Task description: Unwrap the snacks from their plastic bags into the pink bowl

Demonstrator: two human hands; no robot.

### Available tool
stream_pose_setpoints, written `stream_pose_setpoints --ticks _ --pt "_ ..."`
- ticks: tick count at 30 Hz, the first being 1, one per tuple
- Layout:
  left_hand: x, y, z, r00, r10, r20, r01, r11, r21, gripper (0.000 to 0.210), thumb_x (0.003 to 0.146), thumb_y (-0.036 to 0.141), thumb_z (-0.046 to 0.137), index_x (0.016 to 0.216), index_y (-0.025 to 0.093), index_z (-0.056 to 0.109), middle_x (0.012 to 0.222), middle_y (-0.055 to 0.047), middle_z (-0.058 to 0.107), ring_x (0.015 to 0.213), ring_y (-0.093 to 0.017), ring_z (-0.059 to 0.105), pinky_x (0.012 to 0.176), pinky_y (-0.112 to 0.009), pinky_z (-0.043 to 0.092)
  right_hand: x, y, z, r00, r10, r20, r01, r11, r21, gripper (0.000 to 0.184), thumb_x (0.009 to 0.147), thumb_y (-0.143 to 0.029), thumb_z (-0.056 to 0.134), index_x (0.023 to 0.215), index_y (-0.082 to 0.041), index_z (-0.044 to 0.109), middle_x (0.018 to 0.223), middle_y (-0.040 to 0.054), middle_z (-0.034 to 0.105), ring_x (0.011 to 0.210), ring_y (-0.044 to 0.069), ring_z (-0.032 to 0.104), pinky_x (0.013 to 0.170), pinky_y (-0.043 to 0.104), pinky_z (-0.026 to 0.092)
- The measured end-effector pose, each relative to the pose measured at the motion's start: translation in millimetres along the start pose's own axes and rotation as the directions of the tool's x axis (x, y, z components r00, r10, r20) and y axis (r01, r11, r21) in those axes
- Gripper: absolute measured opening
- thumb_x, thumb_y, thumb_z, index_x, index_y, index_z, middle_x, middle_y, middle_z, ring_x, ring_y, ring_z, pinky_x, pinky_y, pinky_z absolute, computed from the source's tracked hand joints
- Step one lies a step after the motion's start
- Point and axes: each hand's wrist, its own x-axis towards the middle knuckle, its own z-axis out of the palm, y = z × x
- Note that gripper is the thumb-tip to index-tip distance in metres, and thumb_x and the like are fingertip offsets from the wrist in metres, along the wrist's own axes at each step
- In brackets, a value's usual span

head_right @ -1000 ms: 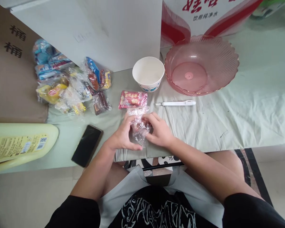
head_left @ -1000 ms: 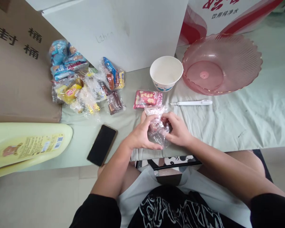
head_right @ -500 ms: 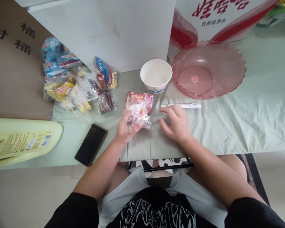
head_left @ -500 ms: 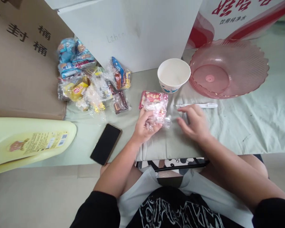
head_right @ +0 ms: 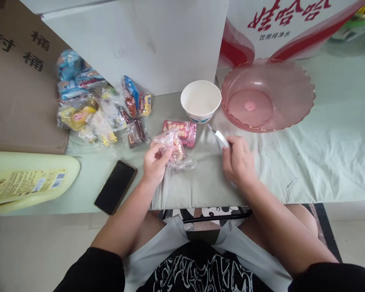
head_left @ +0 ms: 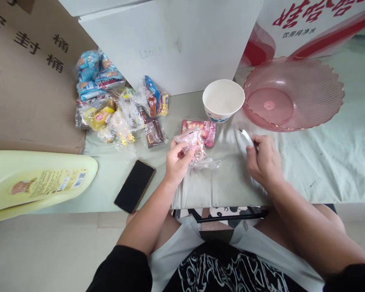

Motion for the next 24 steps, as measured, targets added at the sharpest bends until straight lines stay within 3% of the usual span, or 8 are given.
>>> stream_pose_setpoints --ticks 2,5,8,9,12,15,19,24 --pt "-2.3 -0.1 2.2 0.999 -0.034 -0.002 0.034 0.999 -0.015 0.036 0.078 0.053 0.08 0.09 0.02 0.076 0.102 -0.006 0.066 0.096 -0.019 0.067 0.085 -0.031 0.057 -8.7 -13.5 4.9 0.988 -0.111 0.111 0.081 0.965 0.249 0.024 0.097 -0.035 0.049 0.116 -0.023 0.053 0.08 0.0039 0.061 0.065 0.02 0.057 0.063 0.035 0.048" --pt "-8.6 1.4 5.3 0.996 -0.079 0.044 0.081 0.996 -0.04 0.036 0.08 0.054 0.077 0.094 0.021 0.076 0.099 -0.005 0.068 0.094 -0.019 0.068 0.082 -0.031 0.058 -16.0 -31.3 15.6 0.917 -0.294 0.27 0.147 0.877 0.458 0.043 0.088 -0.042 0.067 0.124 -0.024 0.054 0.077 -0.0009 0.064 0.055 0.014 0.054 0.053 0.028 0.044" --pt "-15.2 3.3 5.4 0.99 -0.071 0.125 0.073 0.997 -0.013 0.035 0.082 0.056 0.074 0.093 0.022 0.076 0.102 -0.005 0.067 0.093 -0.018 0.068 0.083 -0.03 0.058 -15.0 -42.5 23.6 0.886 -0.327 0.328 0.11 0.836 0.538 0.025 0.09 -0.039 0.065 0.109 -0.023 0.065 0.083 0.0017 0.071 0.06 0.013 0.06 0.057 0.027 0.048" --pt "-16.8 3.7 4.7 0.986 -0.047 0.161 0.048 0.999 -0.002 0.037 0.084 0.059 0.071 0.093 0.023 0.076 0.104 -0.006 0.066 0.094 -0.019 0.068 0.085 -0.031 0.058 -13.9 -44.9 24.7 0.891 -0.3 0.341 0.067 0.83 0.554 0.018 0.092 -0.038 0.062 0.099 -0.023 0.067 0.08 0.0019 0.071 0.059 0.013 0.059 0.057 0.027 0.048" --pt "-19.2 4.8 2.8 0.94 0.098 0.326 -0.109 0.994 0.017 0.055 0.079 0.07 0.069 0.108 0.023 0.075 0.115 -0.01 0.061 0.109 -0.025 0.067 0.096 -0.038 0.058 -10.8 -50.2 24.9 0.934 -0.074 0.349 -0.134 0.834 0.535 0.025 0.093 -0.039 0.058 0.077 -0.021 0.065 0.065 0.0009 0.065 0.057 0.014 0.056 0.055 0.027 0.045" --pt "-20.4 5.2 4.6 0.873 0.249 0.421 -0.325 0.938 0.119 0.064 0.072 0.062 0.081 0.121 0.023 0.072 0.13 -0.013 0.053 0.124 -0.031 0.061 0.109 -0.046 0.053 -6.2 -55.1 25.0 0.936 0.176 0.304 -0.31 0.821 0.479 0.026 0.089 -0.04 0.06 0.072 -0.021 0.061 0.066 0.0015 0.063 0.061 0.015 0.056 0.058 0.028 0.046" --pt "-22.0 -0.5 10.8 0.914 0.251 0.319 -0.336 0.909 0.247 0.03 0.088 0.039 0.071 0.114 0.023 0.074 0.128 -0.012 0.054 0.12 -0.026 0.064 0.107 -0.044 0.054 0.5 -57.6 29.1 0.926 0.25 0.282 -0.356 0.827 0.436 0.021 0.088 -0.04 0.06 0.079 -0.021 0.057 0.068 -0.0001 0.059 0.063 0.015 0.055 0.062 0.03 0.048" --pt "-20.3 -6.2 15.3 0.961 0.2 0.191 -0.233 0.957 0.172 0.026 0.088 0.042 0.071 0.102 0.021 0.077 0.121 -0.011 0.061 0.105 -0.022 0.07 0.09 -0.035 0.061 -10.3 -50.0 32.6 0.954 0.222 0.199 -0.296 0.788 0.539 0.025 0.094 -0.043 0.056 0.109 -0.024 0.049 0.082 -0.0007 0.059 0.058 0.013 0.052 0.054 0.029 0.045"
